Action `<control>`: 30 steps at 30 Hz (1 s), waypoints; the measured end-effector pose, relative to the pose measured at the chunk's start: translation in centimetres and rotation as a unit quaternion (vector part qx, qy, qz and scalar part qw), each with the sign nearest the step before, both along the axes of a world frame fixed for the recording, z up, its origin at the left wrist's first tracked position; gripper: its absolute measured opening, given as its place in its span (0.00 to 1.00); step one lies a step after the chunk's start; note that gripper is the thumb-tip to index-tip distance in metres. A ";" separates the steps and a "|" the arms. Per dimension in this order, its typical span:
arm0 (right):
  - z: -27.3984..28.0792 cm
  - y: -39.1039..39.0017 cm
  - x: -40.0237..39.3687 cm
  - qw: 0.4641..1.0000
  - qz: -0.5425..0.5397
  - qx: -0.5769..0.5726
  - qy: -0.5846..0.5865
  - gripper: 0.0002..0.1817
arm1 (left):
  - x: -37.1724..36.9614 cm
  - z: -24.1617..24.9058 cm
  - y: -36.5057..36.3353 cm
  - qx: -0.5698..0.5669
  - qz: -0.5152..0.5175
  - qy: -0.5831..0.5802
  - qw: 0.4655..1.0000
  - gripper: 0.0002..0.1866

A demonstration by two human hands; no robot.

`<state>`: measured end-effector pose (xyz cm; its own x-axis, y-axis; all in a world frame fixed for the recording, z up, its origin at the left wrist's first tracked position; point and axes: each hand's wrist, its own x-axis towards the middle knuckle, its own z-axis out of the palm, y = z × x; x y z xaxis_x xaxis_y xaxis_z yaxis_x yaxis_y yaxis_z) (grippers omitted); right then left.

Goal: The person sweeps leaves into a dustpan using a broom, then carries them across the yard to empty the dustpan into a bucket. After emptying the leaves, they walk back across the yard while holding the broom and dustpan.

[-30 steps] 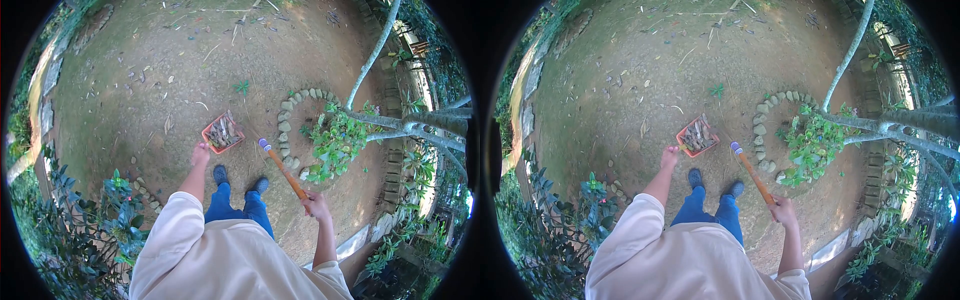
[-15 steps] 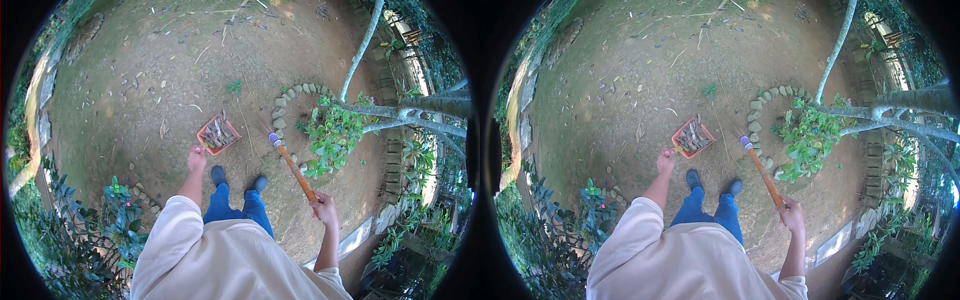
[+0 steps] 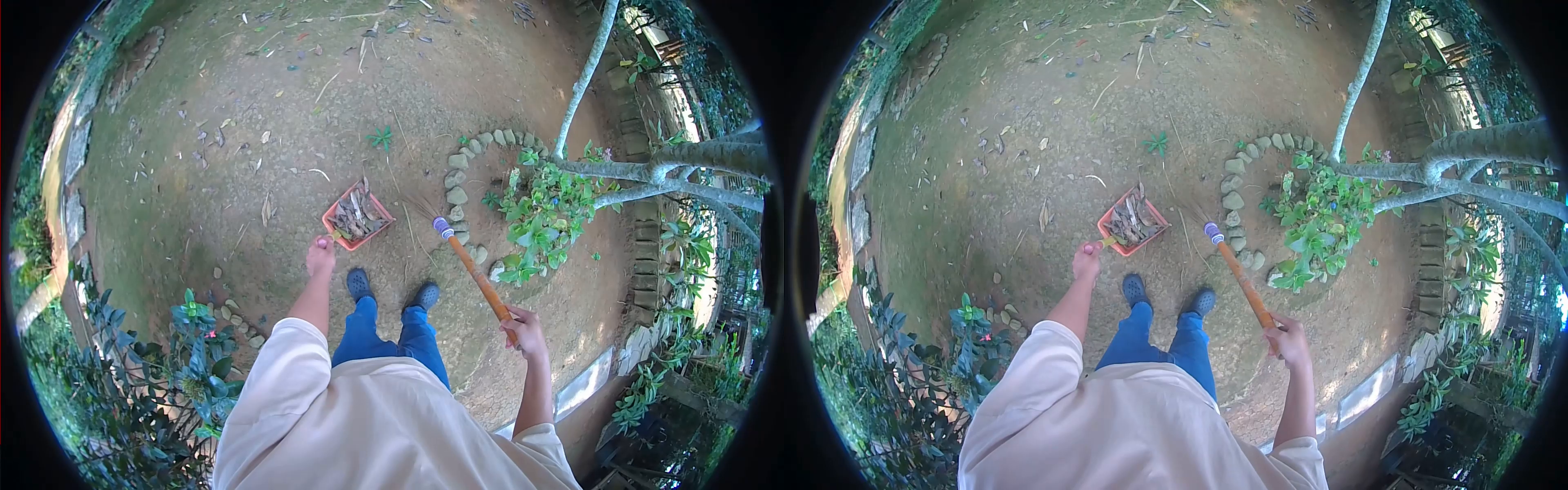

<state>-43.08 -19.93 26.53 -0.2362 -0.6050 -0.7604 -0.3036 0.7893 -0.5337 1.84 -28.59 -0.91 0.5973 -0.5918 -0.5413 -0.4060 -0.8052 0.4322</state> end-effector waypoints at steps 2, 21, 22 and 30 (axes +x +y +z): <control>0.8 0.7 -0.7 1.000 -0.006 -0.009 -0.022 0.31 | 0.0 -0.2 0.1 0.007 -0.001 -0.002 1.000 0.28; -3.1 -6.1 0.8 0.994 0.034 -0.059 0.079 0.31 | 0.8 -0.7 1.0 0.011 -0.019 0.022 1.000 0.28; -3.0 -6.0 0.7 0.996 0.034 -0.054 0.064 0.30 | 0.9 -0.9 1.0 0.008 -0.018 0.020 1.000 0.28; 2.8 -3.7 -0.8 0.999 0.039 -0.037 -0.006 0.31 | 1.0 -0.7 0.9 0.023 -0.001 0.033 0.999 0.29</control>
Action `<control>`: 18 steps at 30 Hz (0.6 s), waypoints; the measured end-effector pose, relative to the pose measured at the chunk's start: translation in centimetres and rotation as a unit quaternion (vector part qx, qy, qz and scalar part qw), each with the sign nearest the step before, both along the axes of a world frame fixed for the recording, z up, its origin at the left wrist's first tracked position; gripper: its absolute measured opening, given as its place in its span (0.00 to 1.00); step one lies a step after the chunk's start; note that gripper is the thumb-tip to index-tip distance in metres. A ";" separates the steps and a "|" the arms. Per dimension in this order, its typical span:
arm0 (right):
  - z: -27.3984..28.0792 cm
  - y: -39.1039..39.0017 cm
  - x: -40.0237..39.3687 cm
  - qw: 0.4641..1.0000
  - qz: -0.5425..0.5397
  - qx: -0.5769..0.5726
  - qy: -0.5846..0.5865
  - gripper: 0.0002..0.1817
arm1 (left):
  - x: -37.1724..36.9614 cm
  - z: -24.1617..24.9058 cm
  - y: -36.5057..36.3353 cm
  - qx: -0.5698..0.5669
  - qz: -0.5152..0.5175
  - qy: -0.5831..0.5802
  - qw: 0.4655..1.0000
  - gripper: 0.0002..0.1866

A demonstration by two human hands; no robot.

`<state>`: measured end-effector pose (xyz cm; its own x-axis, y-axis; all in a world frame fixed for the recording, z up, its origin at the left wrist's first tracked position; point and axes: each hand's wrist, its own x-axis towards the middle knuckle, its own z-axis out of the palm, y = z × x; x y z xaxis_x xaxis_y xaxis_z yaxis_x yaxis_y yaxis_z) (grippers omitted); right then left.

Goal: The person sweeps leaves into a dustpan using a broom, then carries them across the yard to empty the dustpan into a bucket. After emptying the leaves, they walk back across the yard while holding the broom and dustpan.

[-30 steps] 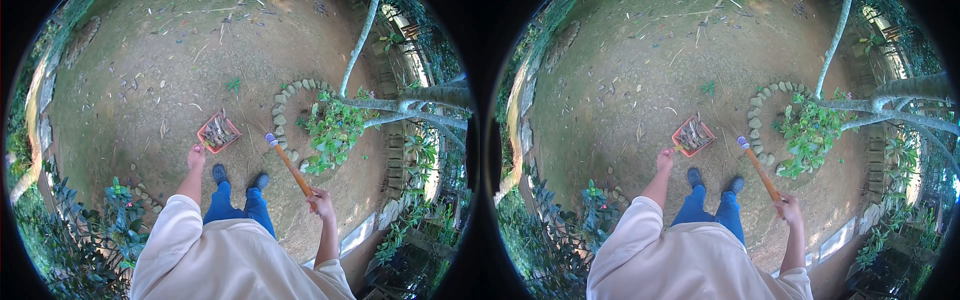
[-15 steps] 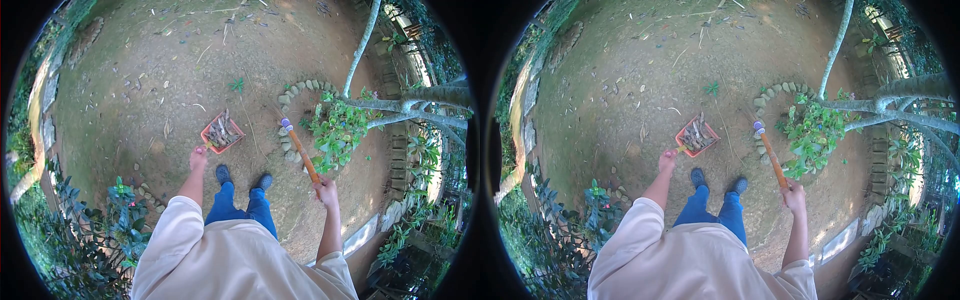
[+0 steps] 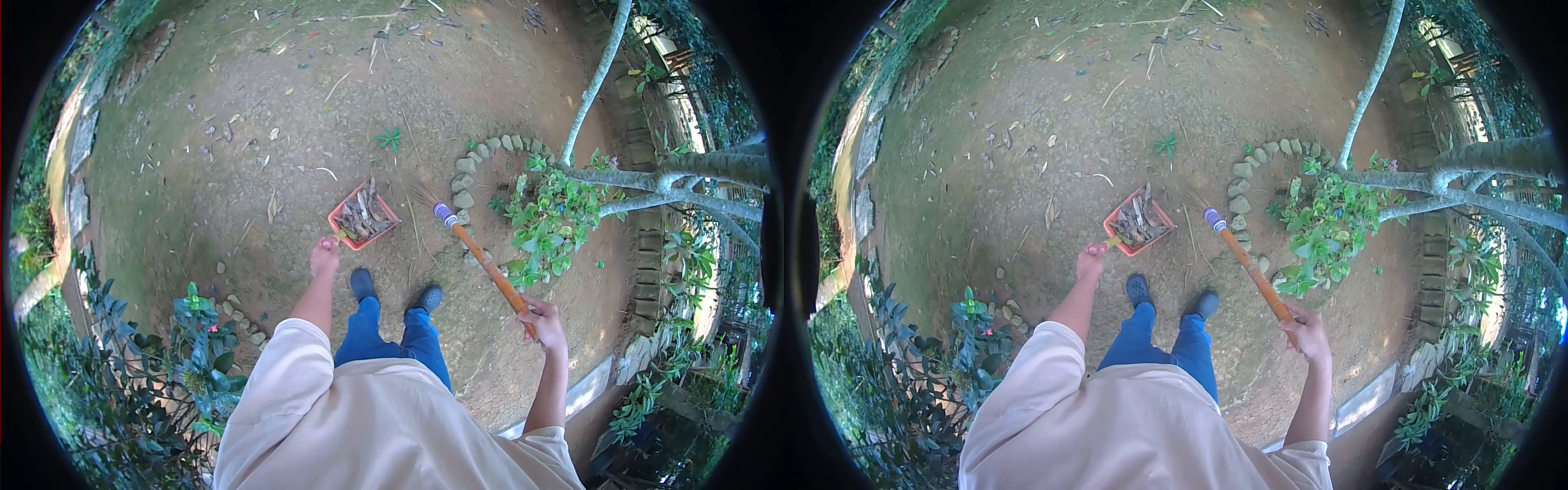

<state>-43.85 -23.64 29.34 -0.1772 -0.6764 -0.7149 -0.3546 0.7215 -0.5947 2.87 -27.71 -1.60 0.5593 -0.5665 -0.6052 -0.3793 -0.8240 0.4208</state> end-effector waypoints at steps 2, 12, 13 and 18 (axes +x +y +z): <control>0.7 0.0 0.6 1.000 0.017 -0.003 0.019 0.31 | -0.1 0.2 0.0 0.001 -0.004 -0.001 1.000 0.29; -4.1 -2.2 3.4 0.994 0.051 -0.032 0.091 0.30 | -0.4 0.9 0.3 0.016 0.005 -0.004 1.000 0.29; -4.5 -2.5 4.0 0.994 0.055 -0.031 0.083 0.31 | -0.3 0.8 0.3 0.017 0.003 -0.006 1.000 0.29; -7.2 -1.7 5.1 0.988 0.130 -0.020 0.076 0.30 | -0.2 0.2 0.5 0.016 -0.001 -0.001 1.000 0.29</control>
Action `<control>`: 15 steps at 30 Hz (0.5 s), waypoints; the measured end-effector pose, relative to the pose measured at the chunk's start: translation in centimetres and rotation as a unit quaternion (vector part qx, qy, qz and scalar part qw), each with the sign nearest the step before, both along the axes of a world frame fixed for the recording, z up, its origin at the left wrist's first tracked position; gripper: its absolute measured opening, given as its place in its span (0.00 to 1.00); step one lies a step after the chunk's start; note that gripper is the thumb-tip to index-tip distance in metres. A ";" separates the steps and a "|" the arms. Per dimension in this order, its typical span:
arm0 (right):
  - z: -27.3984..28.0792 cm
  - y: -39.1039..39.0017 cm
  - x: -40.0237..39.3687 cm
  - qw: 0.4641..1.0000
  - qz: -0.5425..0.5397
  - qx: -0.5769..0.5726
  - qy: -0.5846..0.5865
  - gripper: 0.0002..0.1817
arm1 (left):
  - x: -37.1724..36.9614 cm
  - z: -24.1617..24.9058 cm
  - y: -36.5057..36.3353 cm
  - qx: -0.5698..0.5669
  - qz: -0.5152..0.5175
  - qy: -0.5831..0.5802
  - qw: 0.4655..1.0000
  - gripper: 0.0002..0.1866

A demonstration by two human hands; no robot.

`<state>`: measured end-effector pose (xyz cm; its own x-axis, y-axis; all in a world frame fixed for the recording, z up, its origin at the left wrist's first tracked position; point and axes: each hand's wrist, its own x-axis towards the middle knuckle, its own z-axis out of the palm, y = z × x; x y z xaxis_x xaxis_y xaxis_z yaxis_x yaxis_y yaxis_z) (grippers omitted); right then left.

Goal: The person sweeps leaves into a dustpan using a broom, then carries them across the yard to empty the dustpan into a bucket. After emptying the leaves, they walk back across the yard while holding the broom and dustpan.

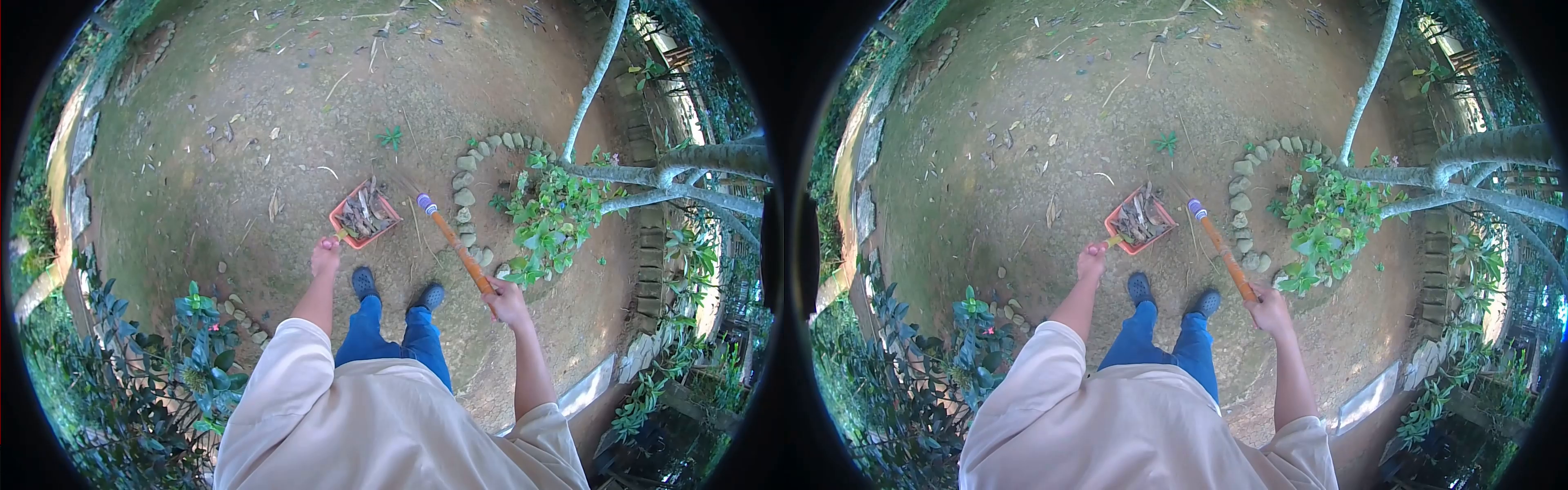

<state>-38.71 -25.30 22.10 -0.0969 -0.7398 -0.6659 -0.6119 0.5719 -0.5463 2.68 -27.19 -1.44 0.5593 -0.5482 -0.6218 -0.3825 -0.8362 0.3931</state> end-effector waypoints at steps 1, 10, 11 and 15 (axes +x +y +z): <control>0.6 0.2 -0.1 1.000 0.017 0.022 -0.003 0.29 | 0.0 -0.2 0.1 -0.003 0.001 -0.004 1.000 0.29; 8.4 2.9 -0.7 0.999 -0.028 0.046 -0.003 0.29 | 0.3 0.0 0.9 -0.018 -0.004 0.003 1.000 0.29; 8.6 2.9 -1.0 0.999 -0.029 0.040 -0.002 0.29 | 0.2 0.1 0.7 -0.019 0.001 0.001 1.000 0.29; 7.8 1.6 -0.4 1.000 -0.019 0.020 0.013 0.29 | -0.2 -1.3 0.4 -0.030 -0.005 -0.011 0.999 0.31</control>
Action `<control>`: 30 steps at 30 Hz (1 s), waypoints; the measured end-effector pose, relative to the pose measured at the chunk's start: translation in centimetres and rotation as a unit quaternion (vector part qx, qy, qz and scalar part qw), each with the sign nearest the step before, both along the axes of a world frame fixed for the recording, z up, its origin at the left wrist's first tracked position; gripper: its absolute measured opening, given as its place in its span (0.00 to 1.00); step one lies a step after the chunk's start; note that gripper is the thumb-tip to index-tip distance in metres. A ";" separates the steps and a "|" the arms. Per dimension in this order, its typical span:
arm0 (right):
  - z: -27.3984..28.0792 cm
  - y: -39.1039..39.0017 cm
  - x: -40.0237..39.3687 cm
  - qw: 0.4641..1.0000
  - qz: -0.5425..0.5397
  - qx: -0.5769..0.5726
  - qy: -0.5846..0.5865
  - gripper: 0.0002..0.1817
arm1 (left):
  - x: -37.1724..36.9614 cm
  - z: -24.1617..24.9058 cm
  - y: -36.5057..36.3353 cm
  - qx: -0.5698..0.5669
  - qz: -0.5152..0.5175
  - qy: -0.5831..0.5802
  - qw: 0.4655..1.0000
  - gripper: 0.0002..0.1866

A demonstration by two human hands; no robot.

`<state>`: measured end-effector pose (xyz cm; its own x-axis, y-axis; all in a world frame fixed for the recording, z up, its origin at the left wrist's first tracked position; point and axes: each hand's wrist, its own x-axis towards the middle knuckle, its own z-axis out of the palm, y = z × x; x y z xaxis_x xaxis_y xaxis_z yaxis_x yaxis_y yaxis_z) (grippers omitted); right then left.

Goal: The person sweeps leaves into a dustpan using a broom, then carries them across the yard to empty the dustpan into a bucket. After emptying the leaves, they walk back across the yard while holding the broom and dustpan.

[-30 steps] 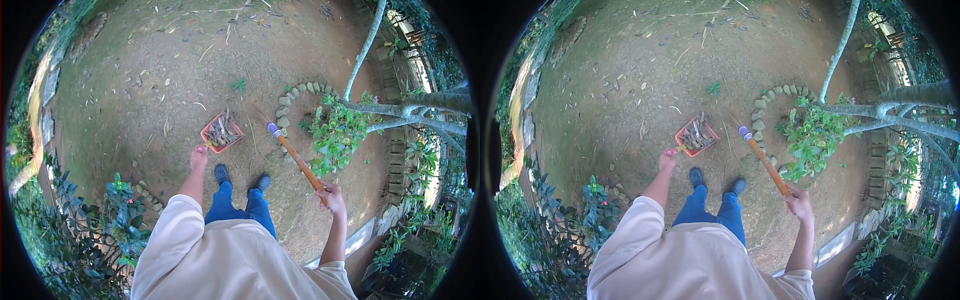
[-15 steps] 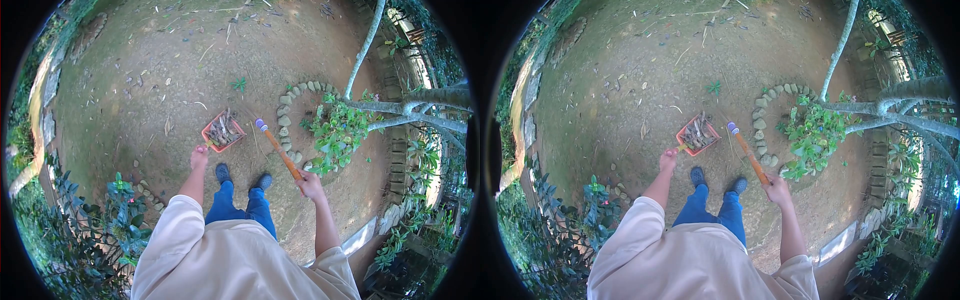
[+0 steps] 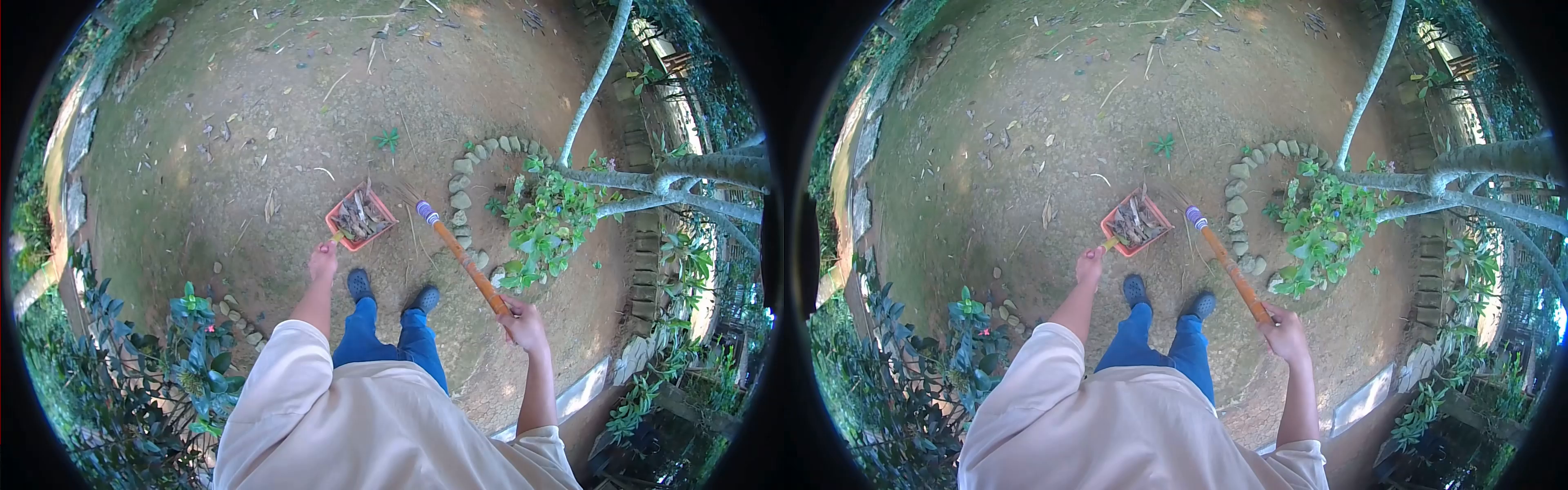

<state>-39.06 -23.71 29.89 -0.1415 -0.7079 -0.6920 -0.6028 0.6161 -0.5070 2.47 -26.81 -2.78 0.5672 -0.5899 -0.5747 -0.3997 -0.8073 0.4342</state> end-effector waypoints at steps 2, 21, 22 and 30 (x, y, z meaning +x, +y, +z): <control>-1.1 -0.8 0.4 1.000 0.008 -0.010 0.013 0.29 | 0.1 -0.7 -0.2 0.006 0.007 0.015 1.000 0.30; 0.0 0.4 1.0 0.997 0.069 0.046 0.007 0.29 | 0.5 -1.2 0.7 -0.035 0.010 0.002 0.999 0.30; 0.9 0.9 0.8 0.997 0.060 0.044 0.005 0.29 | 0.4 -1.3 0.8 -0.033 0.018 0.006 0.999 0.30; 1.1 0.9 0.0 1.000 0.013 0.019 0.008 0.30 | 0.7 -2.0 0.6 -0.015 0.025 0.040 0.999 0.28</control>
